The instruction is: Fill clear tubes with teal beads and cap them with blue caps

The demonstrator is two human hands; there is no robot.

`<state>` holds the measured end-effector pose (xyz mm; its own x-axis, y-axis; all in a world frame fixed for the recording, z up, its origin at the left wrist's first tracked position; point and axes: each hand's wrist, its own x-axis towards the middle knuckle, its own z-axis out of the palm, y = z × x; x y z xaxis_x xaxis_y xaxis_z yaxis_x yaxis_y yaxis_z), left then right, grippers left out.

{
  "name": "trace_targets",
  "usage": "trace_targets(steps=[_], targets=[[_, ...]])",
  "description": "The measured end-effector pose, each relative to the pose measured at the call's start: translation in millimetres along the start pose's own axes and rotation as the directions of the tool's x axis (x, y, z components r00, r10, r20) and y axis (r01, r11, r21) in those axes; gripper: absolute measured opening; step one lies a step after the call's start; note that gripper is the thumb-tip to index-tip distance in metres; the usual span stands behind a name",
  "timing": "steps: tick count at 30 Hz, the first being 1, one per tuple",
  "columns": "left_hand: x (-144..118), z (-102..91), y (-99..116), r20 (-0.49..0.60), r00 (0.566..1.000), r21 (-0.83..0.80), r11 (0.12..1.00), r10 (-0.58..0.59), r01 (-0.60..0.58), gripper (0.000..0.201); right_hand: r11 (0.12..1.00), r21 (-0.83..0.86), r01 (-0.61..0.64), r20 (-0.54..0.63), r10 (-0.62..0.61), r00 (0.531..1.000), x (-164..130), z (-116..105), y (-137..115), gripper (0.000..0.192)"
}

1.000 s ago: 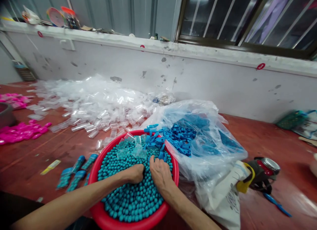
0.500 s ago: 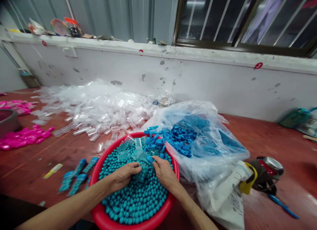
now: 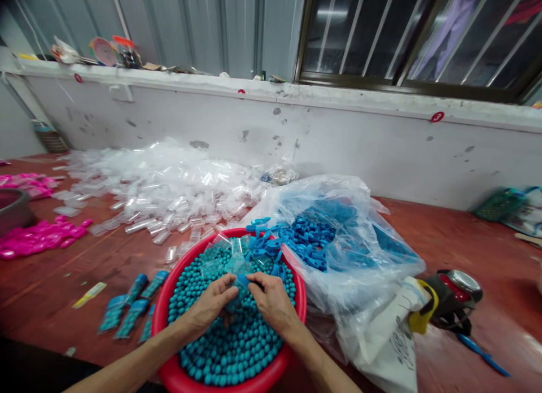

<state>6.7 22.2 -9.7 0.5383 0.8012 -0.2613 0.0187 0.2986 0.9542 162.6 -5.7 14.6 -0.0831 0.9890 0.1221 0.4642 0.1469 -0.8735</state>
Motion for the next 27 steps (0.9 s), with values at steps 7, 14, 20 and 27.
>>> trace_targets(steps=[7, 14, 20, 27], targets=[[-4.1, 3.2, 1.5, -0.087, 0.996, -0.070, 0.997, 0.006, -0.012, 0.051, 0.998, 0.028, -0.054, 0.024, 0.053, 0.998, -2.0, 4.4, -2.8, 0.028], [-8.2, 4.4, -0.6, -0.045, 0.999, -0.135, 0.991, -0.027, 0.021, 0.064, 0.990, 0.052, -0.129, 0.030, 0.127, 0.991, -0.2, 10.2, 4.9, 0.028], [-6.2, 8.3, -2.0, -0.152, 0.988, -0.145, 0.989, -0.032, 0.009, 0.055, 0.999, -0.017, -0.037, -0.066, 0.036, 0.997, -7.3, 20.5, 1.5, 0.029], [-10.4, 3.9, -0.1, -0.144, 0.989, -0.063, 0.998, 0.018, -0.028, 0.037, 0.997, 0.038, 0.074, 0.140, -0.078, 0.987, -3.3, 6.5, 2.3, 0.025]])
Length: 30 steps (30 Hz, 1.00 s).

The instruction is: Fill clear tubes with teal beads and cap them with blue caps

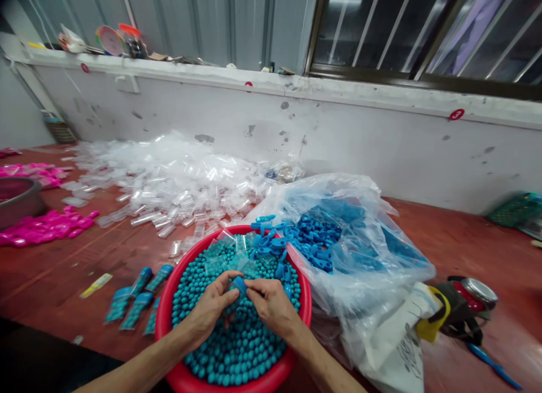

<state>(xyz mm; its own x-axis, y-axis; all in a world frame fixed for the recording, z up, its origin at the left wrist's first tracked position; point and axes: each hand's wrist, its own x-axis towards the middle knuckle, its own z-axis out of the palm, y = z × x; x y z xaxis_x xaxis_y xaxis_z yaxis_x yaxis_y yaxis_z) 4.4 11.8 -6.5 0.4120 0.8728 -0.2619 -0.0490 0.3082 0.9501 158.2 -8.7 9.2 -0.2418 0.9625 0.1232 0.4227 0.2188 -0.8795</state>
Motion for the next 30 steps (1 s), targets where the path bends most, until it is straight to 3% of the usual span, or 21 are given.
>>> trace_targets(steps=[3, 8, 11, 14, 17, 19, 22, 26, 30], targets=[[-0.8, -2.7, 2.8, 0.041, 0.999, 0.035, 0.999, -0.006, 0.005, 0.037, 0.972, 0.201, -0.121, 0.031, 0.117, 0.993, 5.2, -9.1, 5.8, 0.020], [-1.0, -4.2, 3.9, 0.068, 0.998, 0.133, 0.991, 0.007, -0.016, 0.034, 0.889, 0.388, -0.244, -0.091, 0.301, 0.949, 14.6, -6.7, 9.6, 0.044], [-2.5, -1.9, 1.8, 0.022, 0.998, 0.192, 0.979, 0.063, -0.066, 0.032, 0.946, 0.270, -0.182, -0.164, 0.231, 0.959, 12.6, 2.9, 5.5, 0.046], [-4.3, 1.6, 0.2, -0.047, 0.989, 0.175, 0.976, 0.140, -0.130, 0.037, 0.993, 0.083, -0.089, -0.064, 0.094, 0.993, 4.2, 11.6, -2.1, 0.046], [-6.0, 4.3, 2.1, -0.107, 0.980, 0.086, 0.984, 0.167, -0.158, 0.044, 0.993, -0.075, -0.086, 0.070, 0.091, 0.993, -3.1, 18.3, -7.1, 0.082], [-7.5, 5.4, 4.7, -0.078, 0.983, 0.027, 0.986, 0.166, -0.165, 0.044, 0.979, -0.175, -0.103, 0.108, 0.123, 0.987, -5.2, 22.8, -8.3, 0.100], [-9.8, 6.7, 7.1, -0.044, 0.988, 0.013, 0.989, 0.146, -0.146, 0.035, 0.958, -0.279, -0.061, 0.056, 0.080, 0.995, -5.9, 30.6, -9.1, 0.090], [-9.8, 10.0, 1.9, -0.121, 0.987, 0.046, 0.994, 0.106, -0.101, 0.025, 0.917, -0.399, 0.027, -0.045, -0.049, 0.998, -7.8, 39.1, -10.1, 0.075], [-7.1, 14.4, -6.0, -0.135, 0.984, 0.085, 0.991, 0.114, -0.103, 0.017, 0.890, -0.455, 0.014, -0.044, -0.039, 0.998, -10.4, 42.7, -10.2, 0.072]])
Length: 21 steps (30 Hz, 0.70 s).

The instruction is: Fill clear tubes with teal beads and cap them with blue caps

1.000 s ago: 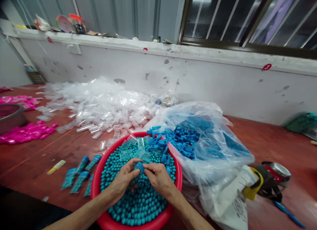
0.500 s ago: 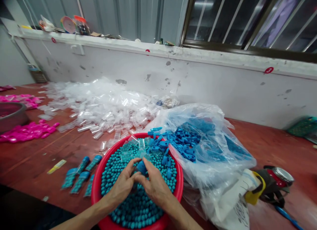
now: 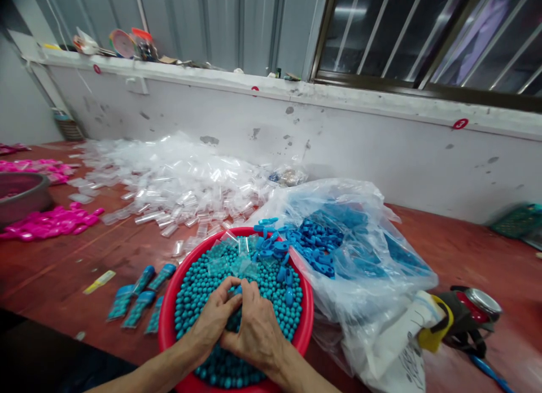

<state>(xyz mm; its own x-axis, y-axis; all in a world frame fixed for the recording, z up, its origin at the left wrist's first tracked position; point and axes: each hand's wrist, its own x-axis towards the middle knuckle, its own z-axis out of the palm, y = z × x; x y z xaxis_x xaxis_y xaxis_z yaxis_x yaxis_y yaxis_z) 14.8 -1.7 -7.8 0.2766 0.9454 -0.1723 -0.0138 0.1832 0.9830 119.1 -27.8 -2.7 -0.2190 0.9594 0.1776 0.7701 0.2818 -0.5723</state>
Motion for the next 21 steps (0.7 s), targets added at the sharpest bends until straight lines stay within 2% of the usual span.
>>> trace_targets(steps=[4, 6, 8, 9, 11, 13, 14, 15, 17, 21], targets=[[-1.5, -3.2, 5.5, -0.024, 0.990, 0.139, 0.981, 0.138, -0.133, 0.012, 1.000, -0.006, -0.004, 0.057, 0.004, 0.998, -1.0, 1.3, -0.6, 0.078], [-3.6, -14.7, 14.5, -0.036, 0.972, 0.229, 0.949, 0.232, -0.218, 0.015, 0.999, 0.025, 0.043, 0.087, -0.045, 0.995, -0.9, 1.0, 1.1, 0.082], [-5.5, -35.9, 24.1, -0.103, 0.950, 0.357, 0.902, 0.296, -0.243, 0.023, 0.996, 0.061, 0.065, 0.066, -0.069, 0.995, -0.8, 0.3, 4.9, 0.082], [-6.0, -50.1, 27.8, -0.166, 0.932, 0.442, 0.869, 0.323, -0.222, 0.027, 0.995, 0.074, 0.060, 0.043, -0.064, 0.997, -0.7, 0.0, 7.3, 0.079], [-5.4, -83.5, 29.7, -0.301, 0.867, 0.627, 0.767, 0.397, -0.134, 0.033, 0.995, 0.095, 0.043, 0.010, -0.044, 0.999, -0.6, -0.4, 12.3, 0.070], [-2.9, -118.5, 22.5, -0.392, 0.807, 0.769, 0.639, 0.441, 0.025, 0.037, 0.993, 0.108, 0.052, 0.017, -0.054, 0.998, -0.4, 0.1, 16.4, 0.059], [-1.2, -134.8, 15.7, -0.420, 0.794, 0.803, 0.588, 0.440, 0.099, 0.038, 0.992, 0.109, 0.064, 0.033, -0.068, 0.997, -0.3, 0.9, 17.8, 0.056], [0.5, -149.3, 7.2, -0.441, 0.783, 0.824, 0.544, 0.440, 0.158, 0.037, 0.992, 0.105, 0.074, 0.052, -0.079, 0.996, -0.3, 2.0, 19.1, 0.053], [3.2, -171.8, -11.6, -0.439, 0.777, 0.854, 0.478, 0.451, 0.205, 0.035, 0.993, 0.088, 0.085, 0.081, -0.092, 0.992, -0.4, 4.8, 21.2, 0.049], [5.8, -191.1, -38.4, -0.451, 0.802, 0.851, 0.461, 0.392, 0.253, 0.034, 0.994, 0.048, 0.096, 0.113, -0.101, 0.988, -1.7, 9.7, 26.2, 0.046]])
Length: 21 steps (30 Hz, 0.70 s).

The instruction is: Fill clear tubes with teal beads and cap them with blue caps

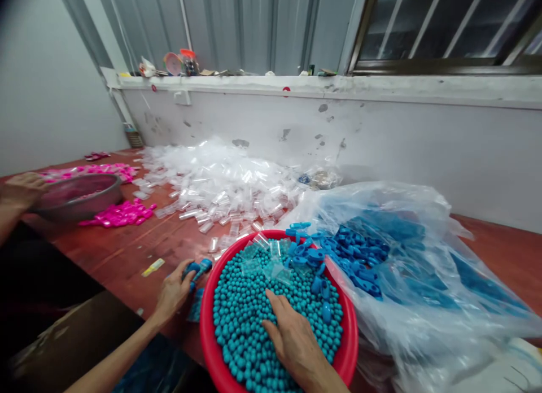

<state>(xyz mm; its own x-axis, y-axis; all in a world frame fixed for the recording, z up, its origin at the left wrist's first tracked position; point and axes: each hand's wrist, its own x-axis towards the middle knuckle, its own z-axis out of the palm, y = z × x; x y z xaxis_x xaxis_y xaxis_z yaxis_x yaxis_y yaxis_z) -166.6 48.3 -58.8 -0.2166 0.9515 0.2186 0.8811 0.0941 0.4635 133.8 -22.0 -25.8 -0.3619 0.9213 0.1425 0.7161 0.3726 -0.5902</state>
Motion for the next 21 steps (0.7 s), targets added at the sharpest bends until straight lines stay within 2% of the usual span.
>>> trace_targets(steps=[4, 7, 9, 11, 13, 16, 21], targets=[[-7.1, 5.7, -1.4, -0.055, 0.998, 0.048, 0.999, 0.022, -0.019, 0.041, 0.999, -0.042, 0.013, 0.036, -0.012, 0.999, -2.3, 2.8, 4.1, 0.041], [-21.3, 13.4, 2.0, -0.096, 0.980, 0.180, 0.971, 0.174, -0.155, 0.044, 0.995, -0.096, 0.024, 0.065, -0.018, 0.998, -3.4, 5.7, 5.8, 0.039], [-30.8, 22.4, 3.9, -0.037, 0.953, 0.235, 0.930, 0.300, -0.284, 0.047, 0.989, -0.142, 0.036, 0.088, -0.023, 0.996, -3.7, 7.8, 6.6, 0.037], [-34.4, 32.1, 4.7, 0.042, 0.928, 0.257, 0.893, 0.371, -0.369, 0.050, 0.983, -0.173, 0.056, 0.117, -0.036, 0.993, -3.9, 9.1, 7.2, 0.035], [-29.2, 39.2, 3.2, 0.088, 0.924, 0.273, 0.883, 0.373, -0.383, 0.051, 0.978, -0.191, 0.082, 0.143, -0.055, 0.988, -4.5, 9.5, 7.6, 0.034], [-9.8, 41.5, -5.8, 0.117, 0.939, 0.308, 0.887, 0.324, -0.344, 0.046, 0.968, -0.223, 0.112, 0.163, -0.076, 0.984, -5.9, 9.5, 8.4, 0.034], [16.7, 26.1, -26.8, 0.089, 0.964, 0.369, 0.891, 0.251, -0.266, 0.036, 0.953, -0.277, 0.124, 0.155, -0.083, 0.984, -7.0, 11.2, 7.9, 0.033]])
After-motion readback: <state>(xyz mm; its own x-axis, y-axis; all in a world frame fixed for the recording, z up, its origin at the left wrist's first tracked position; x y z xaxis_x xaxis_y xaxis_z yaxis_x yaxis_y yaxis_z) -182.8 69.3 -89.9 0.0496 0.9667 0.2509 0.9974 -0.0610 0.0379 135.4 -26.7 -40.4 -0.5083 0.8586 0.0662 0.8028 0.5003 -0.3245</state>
